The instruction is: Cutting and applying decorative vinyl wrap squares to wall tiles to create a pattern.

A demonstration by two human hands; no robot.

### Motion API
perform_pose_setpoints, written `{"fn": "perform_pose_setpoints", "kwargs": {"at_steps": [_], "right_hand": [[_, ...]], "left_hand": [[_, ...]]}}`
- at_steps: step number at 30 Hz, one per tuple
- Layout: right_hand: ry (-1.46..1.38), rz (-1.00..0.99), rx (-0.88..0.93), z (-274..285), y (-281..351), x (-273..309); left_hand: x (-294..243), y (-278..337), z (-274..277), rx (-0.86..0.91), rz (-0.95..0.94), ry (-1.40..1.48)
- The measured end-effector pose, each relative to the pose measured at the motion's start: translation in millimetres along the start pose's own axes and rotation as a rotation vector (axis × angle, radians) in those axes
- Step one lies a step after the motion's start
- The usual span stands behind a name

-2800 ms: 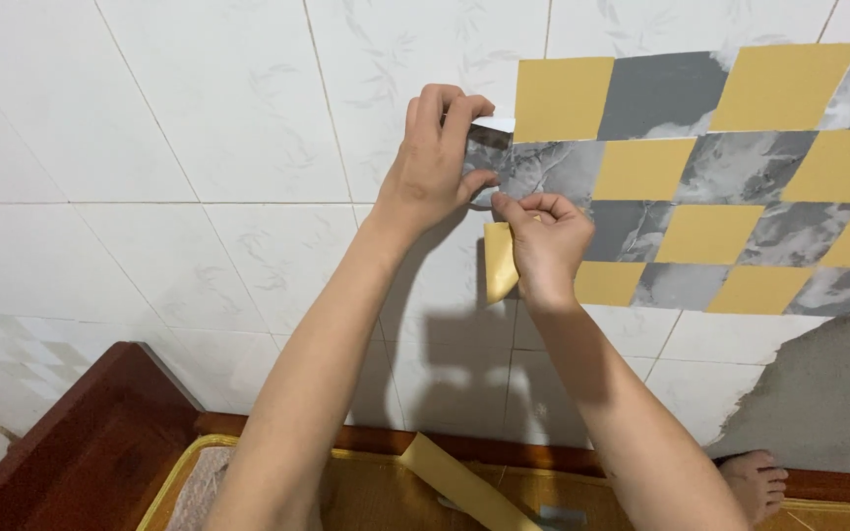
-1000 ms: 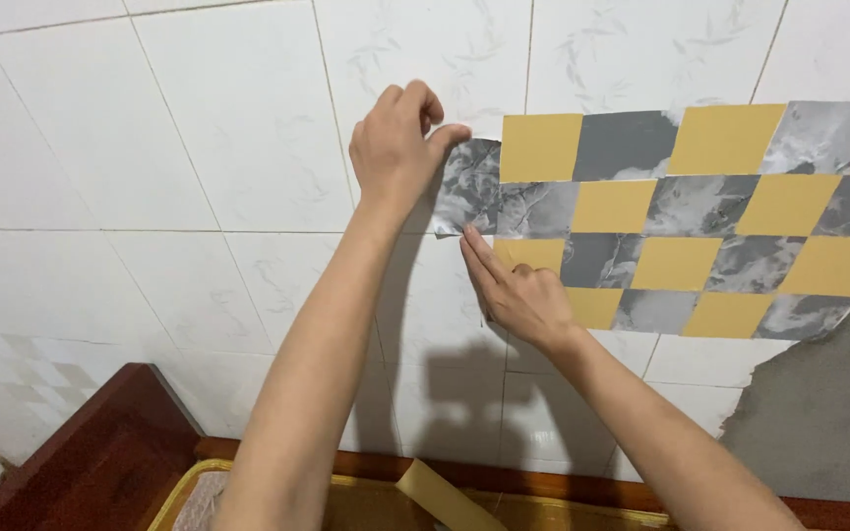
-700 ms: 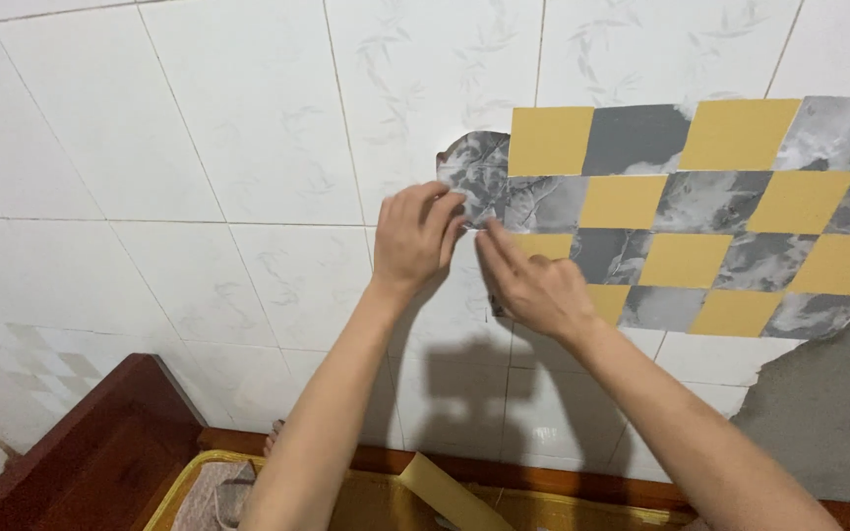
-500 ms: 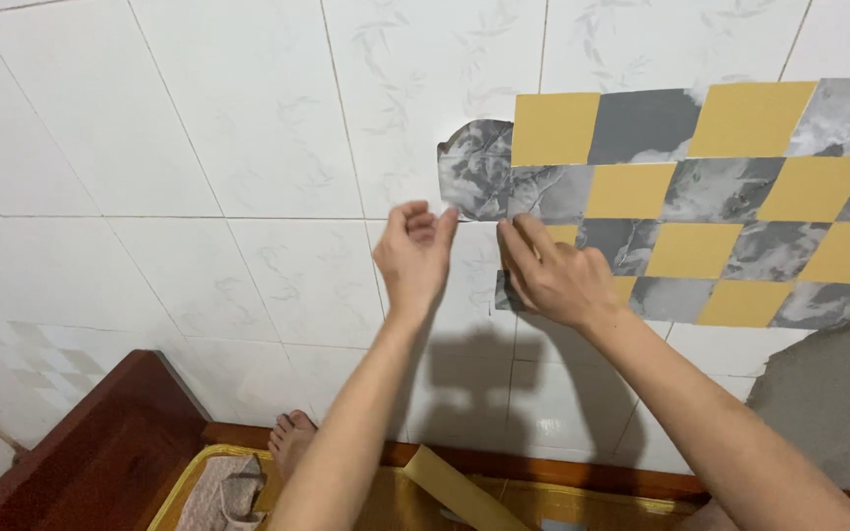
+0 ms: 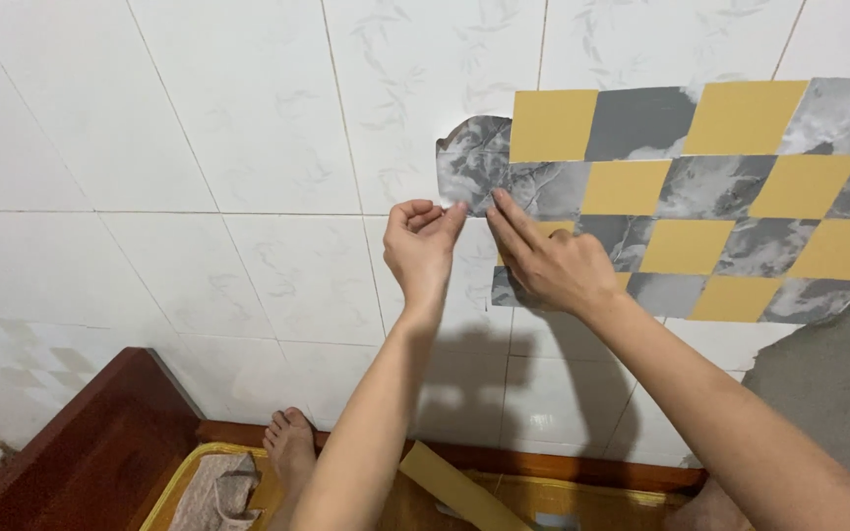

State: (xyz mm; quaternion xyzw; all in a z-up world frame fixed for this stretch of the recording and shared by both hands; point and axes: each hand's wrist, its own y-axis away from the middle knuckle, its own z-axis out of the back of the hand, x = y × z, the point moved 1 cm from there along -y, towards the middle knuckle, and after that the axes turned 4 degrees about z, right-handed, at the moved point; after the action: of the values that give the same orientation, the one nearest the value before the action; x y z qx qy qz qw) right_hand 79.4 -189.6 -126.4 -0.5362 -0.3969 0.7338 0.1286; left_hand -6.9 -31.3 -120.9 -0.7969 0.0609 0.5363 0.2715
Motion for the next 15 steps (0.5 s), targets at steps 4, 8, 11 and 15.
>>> {"fn": "perform_pose_setpoints", "kwargs": {"at_steps": [4, 8, 11, 15], "right_hand": [[-0.018, -0.002, -0.023, 1.2, 1.6, -1.7], [-0.009, 0.004, -0.025, 1.2, 0.4, -0.2], [-0.017, 0.028, -0.025, -2.7, 0.3, -0.2], [0.014, 0.077, -0.043, -3.8, -2.3, -10.0]], "left_hand": [[6.5, -2.3, -4.6, 0.005, 0.031, 0.006], [5.0, -3.1, -3.0, -0.029, 0.042, -0.094], [-10.4, -0.1, 3.0, -0.019, 0.076, -0.173], [-0.9, -6.8, 5.8, 0.004, 0.016, -0.223]]}}
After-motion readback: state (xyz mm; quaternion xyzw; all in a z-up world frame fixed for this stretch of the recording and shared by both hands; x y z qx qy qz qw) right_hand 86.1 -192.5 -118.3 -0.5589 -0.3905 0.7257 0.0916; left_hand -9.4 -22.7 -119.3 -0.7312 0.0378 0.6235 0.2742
